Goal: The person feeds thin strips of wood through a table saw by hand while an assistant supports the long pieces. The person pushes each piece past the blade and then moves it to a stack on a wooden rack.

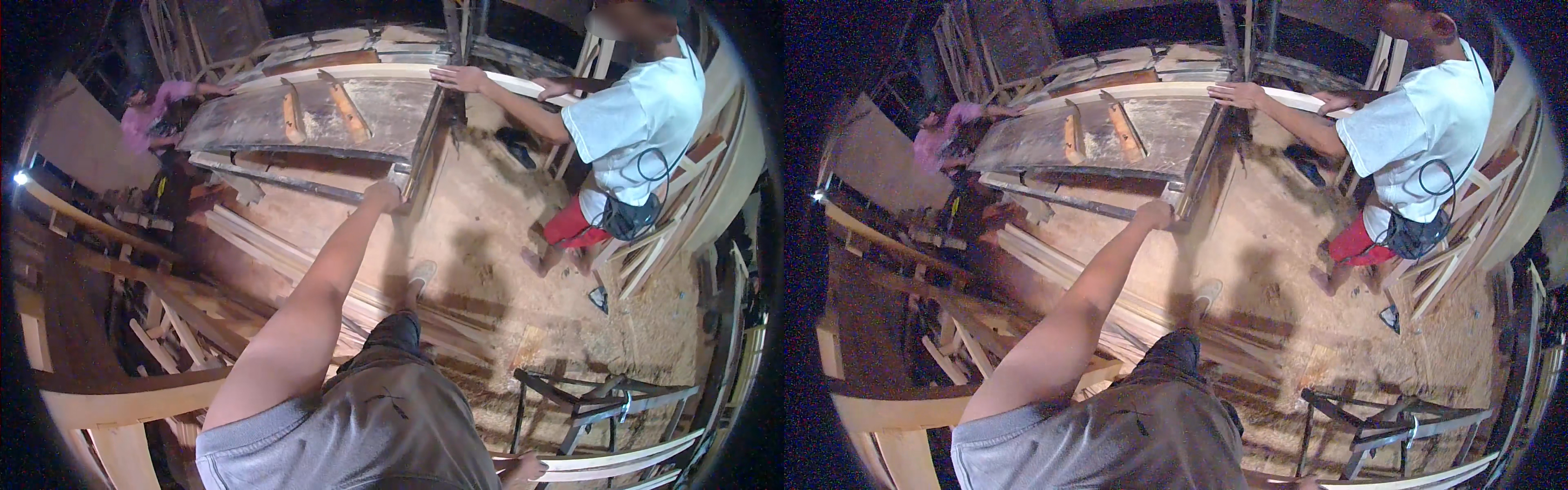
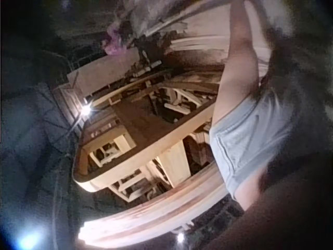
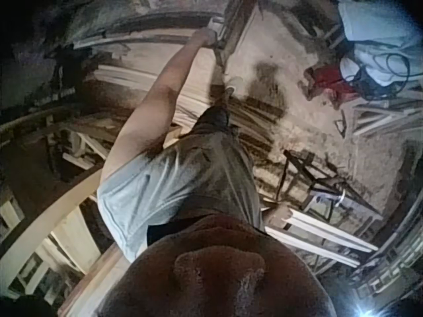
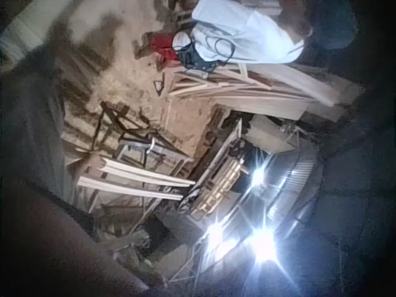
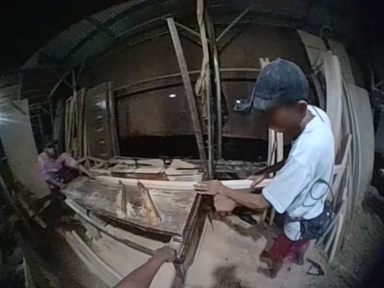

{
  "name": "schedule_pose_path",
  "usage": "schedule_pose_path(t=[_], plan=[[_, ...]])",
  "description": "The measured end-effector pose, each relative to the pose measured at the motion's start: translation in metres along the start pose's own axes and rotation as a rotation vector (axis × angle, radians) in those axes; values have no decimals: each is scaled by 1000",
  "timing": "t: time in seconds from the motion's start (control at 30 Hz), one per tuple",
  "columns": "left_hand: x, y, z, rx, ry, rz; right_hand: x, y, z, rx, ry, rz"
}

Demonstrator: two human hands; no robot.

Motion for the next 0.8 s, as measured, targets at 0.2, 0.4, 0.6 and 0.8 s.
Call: schedule_pose_path(t=[0.2, 0.4, 0.6, 0.8], plan=[[-7, -1, 12, -50, -33, 6, -76, -57, 31, -566, 505, 453], [-9, 9, 12, -15, -53, -2, -47, -37, 26, -559, 536, 421], [-5, 3, 7, -51, 12, -5, -34, -28, 20, -521, 495, 382], [4, -5, 1, -70, -27, -28, -27, -32, 19, -517, 449, 346]])
Point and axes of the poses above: each hand's wrist, its own z-axis away from the middle knuckle, its own x-axis out of the palm, y = z × x, the point moved 9 cm from there along -z, towards the middle knuckle, and after that the axes turned 4 degrees about -x, right-handed, at the moved point
